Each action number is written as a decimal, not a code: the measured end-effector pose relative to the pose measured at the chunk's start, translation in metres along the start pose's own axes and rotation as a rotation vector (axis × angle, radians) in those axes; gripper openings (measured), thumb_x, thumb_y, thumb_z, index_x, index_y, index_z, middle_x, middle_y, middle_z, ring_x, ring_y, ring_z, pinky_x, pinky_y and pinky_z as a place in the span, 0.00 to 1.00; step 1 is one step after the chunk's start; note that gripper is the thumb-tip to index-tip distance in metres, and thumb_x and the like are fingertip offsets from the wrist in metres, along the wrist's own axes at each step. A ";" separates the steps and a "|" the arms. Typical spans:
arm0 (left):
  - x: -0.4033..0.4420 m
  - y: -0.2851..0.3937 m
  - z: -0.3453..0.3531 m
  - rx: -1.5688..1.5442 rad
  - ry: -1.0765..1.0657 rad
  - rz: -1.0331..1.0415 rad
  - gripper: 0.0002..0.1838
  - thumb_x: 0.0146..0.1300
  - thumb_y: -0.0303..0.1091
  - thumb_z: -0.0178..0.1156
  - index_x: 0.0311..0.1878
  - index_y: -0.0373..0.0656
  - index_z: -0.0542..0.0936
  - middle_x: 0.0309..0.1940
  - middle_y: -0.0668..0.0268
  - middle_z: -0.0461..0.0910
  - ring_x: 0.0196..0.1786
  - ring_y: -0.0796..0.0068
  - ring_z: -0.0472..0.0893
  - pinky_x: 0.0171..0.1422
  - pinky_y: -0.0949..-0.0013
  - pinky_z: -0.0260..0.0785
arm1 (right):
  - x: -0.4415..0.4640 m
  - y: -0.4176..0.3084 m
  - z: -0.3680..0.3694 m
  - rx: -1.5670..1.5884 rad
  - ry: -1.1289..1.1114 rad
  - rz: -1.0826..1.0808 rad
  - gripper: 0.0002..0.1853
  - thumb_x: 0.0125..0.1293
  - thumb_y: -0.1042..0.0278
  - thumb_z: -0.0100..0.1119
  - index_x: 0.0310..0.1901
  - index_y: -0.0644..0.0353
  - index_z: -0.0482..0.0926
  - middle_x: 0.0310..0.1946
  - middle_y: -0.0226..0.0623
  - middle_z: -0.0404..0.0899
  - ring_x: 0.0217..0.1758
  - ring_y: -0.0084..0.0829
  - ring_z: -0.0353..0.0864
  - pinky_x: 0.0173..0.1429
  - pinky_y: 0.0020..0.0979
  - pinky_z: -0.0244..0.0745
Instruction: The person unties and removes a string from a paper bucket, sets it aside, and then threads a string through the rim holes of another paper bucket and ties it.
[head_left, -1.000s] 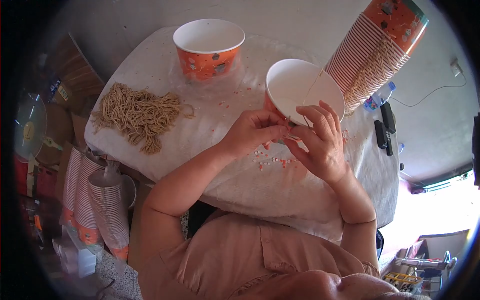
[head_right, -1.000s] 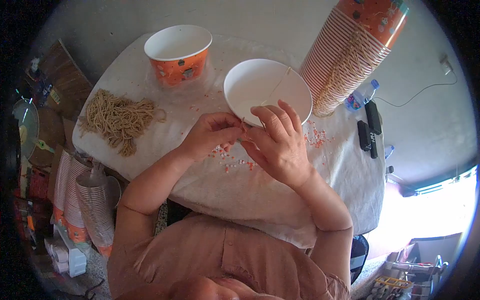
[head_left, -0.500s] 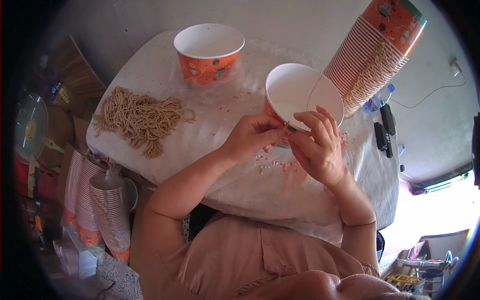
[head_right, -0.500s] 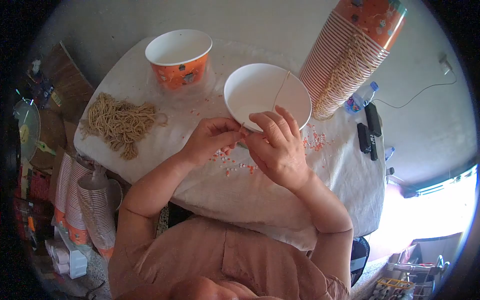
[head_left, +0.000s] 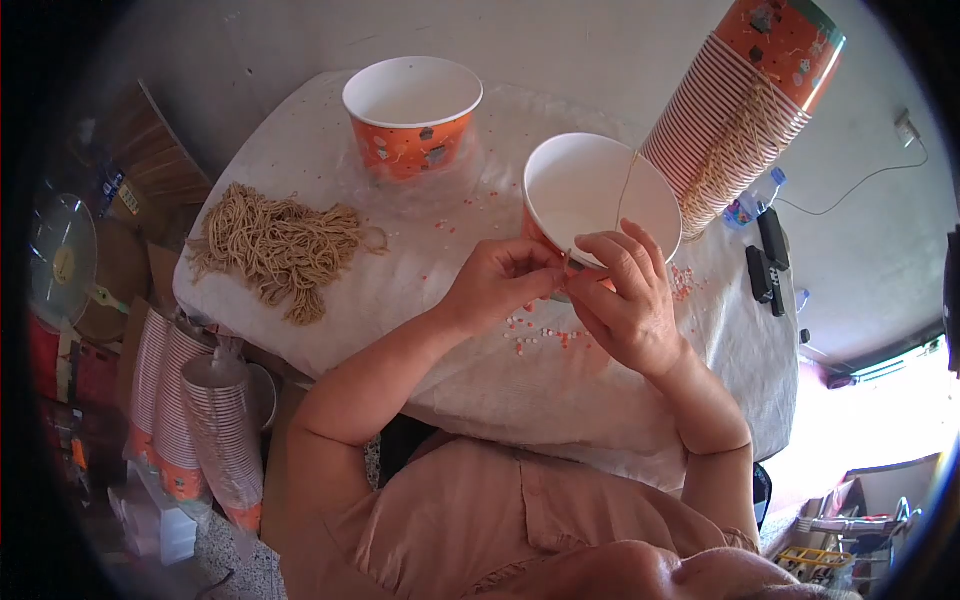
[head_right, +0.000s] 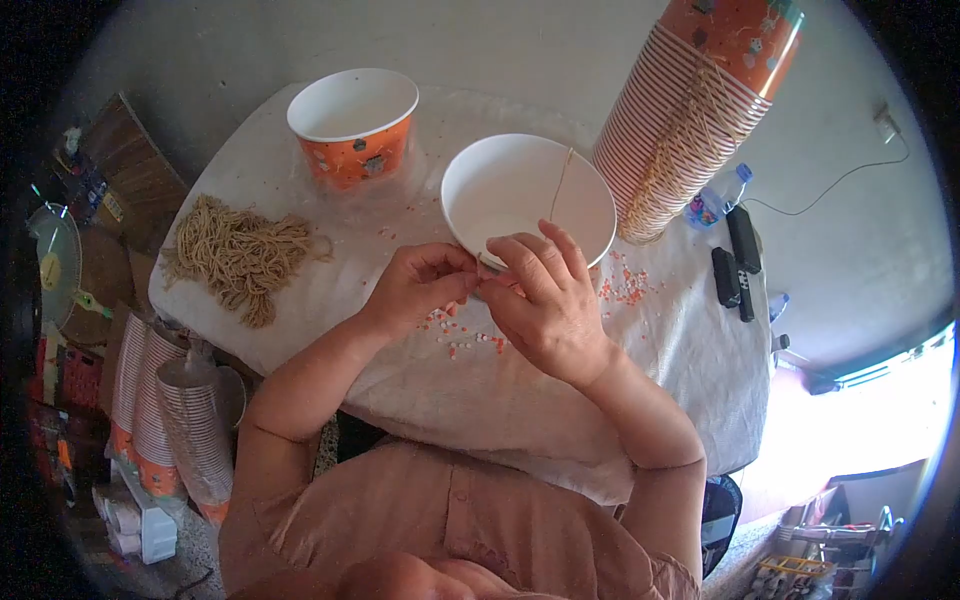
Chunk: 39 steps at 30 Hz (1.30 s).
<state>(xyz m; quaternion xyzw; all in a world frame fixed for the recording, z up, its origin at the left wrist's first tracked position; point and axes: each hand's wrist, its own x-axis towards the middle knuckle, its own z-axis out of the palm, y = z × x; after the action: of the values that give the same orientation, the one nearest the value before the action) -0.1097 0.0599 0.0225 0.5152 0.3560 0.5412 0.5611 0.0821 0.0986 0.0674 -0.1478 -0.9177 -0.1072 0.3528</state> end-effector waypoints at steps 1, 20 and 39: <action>0.000 -0.001 0.000 -0.001 0.000 -0.002 0.07 0.63 0.28 0.62 0.43 0.38 0.82 0.33 0.69 0.82 0.30 0.86 0.76 0.31 0.79 0.69 | 0.000 0.000 0.000 0.001 -0.001 0.001 0.09 0.45 0.69 0.68 0.31 0.54 0.80 0.51 0.36 0.75 0.56 0.37 0.75 0.65 0.52 0.66; -0.005 0.004 0.011 0.008 0.138 0.110 0.05 0.65 0.26 0.61 0.41 0.35 0.80 0.32 0.68 0.82 0.30 0.88 0.75 0.30 0.81 0.66 | -0.001 -0.003 0.002 -0.040 -0.021 -0.031 0.08 0.49 0.68 0.65 0.34 0.54 0.83 0.50 0.35 0.75 0.56 0.35 0.75 0.64 0.50 0.67; -0.007 0.000 0.013 0.235 0.179 0.155 0.04 0.65 0.23 0.61 0.41 0.33 0.81 0.33 0.65 0.84 0.36 0.85 0.80 0.38 0.80 0.73 | -0.003 -0.003 0.004 -0.089 -0.063 -0.008 0.07 0.50 0.66 0.64 0.33 0.53 0.83 0.51 0.33 0.75 0.57 0.34 0.74 0.67 0.52 0.62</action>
<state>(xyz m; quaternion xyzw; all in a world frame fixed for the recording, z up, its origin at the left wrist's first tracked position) -0.0981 0.0507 0.0242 0.5529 0.4248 0.5812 0.4196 0.0801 0.0962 0.0622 -0.1629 -0.9232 -0.1449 0.3165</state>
